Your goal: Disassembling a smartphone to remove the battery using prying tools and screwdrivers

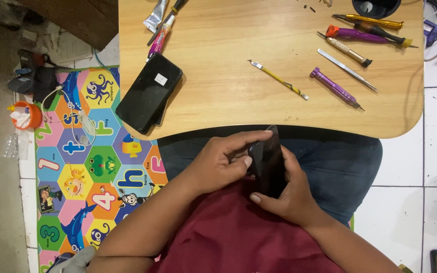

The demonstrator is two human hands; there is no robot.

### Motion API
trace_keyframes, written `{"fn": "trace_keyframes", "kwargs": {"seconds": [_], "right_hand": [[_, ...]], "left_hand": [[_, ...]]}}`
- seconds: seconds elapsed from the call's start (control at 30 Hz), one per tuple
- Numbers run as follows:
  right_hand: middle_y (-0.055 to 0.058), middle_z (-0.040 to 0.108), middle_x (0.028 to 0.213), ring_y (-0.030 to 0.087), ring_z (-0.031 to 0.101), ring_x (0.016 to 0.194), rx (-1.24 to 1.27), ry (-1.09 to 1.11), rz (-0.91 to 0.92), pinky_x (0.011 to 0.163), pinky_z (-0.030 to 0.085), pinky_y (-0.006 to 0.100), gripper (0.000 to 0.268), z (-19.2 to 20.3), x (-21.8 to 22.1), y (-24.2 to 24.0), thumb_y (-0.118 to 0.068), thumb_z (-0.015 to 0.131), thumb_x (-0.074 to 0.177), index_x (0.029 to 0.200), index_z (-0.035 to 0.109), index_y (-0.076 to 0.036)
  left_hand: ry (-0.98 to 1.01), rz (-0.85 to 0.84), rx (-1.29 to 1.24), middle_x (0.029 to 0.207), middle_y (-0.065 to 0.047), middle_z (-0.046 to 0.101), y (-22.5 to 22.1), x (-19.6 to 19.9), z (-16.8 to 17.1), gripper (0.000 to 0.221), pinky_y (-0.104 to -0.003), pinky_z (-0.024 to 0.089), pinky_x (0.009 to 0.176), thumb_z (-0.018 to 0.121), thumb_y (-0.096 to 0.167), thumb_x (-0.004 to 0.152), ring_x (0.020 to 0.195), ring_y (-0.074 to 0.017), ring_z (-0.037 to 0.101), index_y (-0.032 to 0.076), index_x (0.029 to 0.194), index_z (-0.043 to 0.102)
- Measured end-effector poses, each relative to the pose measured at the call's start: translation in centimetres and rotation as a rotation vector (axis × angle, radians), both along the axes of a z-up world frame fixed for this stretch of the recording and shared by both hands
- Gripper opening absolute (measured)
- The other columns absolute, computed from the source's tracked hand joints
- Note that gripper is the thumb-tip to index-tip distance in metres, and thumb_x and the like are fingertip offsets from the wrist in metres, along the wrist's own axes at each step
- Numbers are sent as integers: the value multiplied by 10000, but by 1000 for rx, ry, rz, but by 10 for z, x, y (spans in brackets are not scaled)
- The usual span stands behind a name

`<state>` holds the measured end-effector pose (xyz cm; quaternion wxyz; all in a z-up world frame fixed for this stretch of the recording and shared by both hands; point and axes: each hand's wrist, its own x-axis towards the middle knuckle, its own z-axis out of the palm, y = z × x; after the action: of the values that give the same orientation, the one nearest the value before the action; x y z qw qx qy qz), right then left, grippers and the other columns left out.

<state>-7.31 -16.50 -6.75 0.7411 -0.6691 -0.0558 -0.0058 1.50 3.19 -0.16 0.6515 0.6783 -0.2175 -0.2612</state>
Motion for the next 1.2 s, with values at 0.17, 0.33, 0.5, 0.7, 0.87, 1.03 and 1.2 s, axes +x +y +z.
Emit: {"fn": "trace_keyframes", "kwargs": {"seconds": [0.17, 0.33, 0.5, 0.7, 0.87, 1.03, 1.2], "right_hand": [[193, 705, 1176, 272, 693, 1062, -61, -17, -33, 953, 586, 485, 1055, 2, 0, -1, -144, 968, 605, 1480, 401, 19], [206, 711, 1147, 293, 720, 1018, -153, -32, -84, 915, 603, 498, 1065, 5, 0, -1, -161, 974, 589, 1468, 402, 28], [187, 715, 1114, 275, 728, 985, -189, -65, -136, 898, 610, 477, 1064, -3, -2, -2, -181, 976, 592, 1462, 398, 23], [165, 731, 1081, 252, 755, 955, -173, -98, -137, 874, 631, 438, 1043, -2, -1, -2, -146, 950, 611, 1469, 382, 26], [175, 734, 1076, 254, 755, 945, -154, -87, -145, 860, 633, 438, 1061, -9, -3, -4, -148, 953, 602, 1473, 377, 35], [180, 735, 1077, 255, 756, 940, -173, -80, -142, 847, 638, 445, 1063, -11, -2, -2, -140, 959, 584, 1465, 388, 31], [180, 736, 1060, 264, 756, 940, -162, -108, -155, 837, 633, 434, 1048, -10, -1, -1, -118, 956, 586, 1456, 392, 35]], "left_hand": [[-50, 7, 36, 1282, -198, 720, -2, 1, 11, 552, -372, 607, 758, 518, 35, 878, 980, -174, 686, 47, 1419, 624], [-134, 12, 192, 848, -57, 753, -10, 0, 43, 579, -211, 432, 570, 506, -43, 825, 581, -93, 526, 84, 1377, 626], [-199, -46, 279, 815, -60, 755, -9, -2, 47, 611, -230, 466, 555, 494, 17, 857, 560, -121, 589, 101, 1459, 551], [-270, -74, 238, 910, -80, 768, -7, -3, 36, 594, -260, 504, 600, 496, 41, 888, 641, -165, 649, 109, 1477, 521], [-347, -27, 257, 952, -104, 771, -11, -7, 33, 640, -268, 495, 574, 500, 2, 822, 599, -166, 610, 105, 1453, 534], [-348, -33, 232, 1037, -113, 779, -9, -7, 26, 653, -279, 523, 600, 484, 2, 800, 636, -191, 655, 104, 1444, 535], [-302, -21, 58, 1381, -266, 640, -6, -9, 15, 540, -524, 523, 1057, 376, 86, 955, 1306, -395, 608, -29, 1456, 541]]}}
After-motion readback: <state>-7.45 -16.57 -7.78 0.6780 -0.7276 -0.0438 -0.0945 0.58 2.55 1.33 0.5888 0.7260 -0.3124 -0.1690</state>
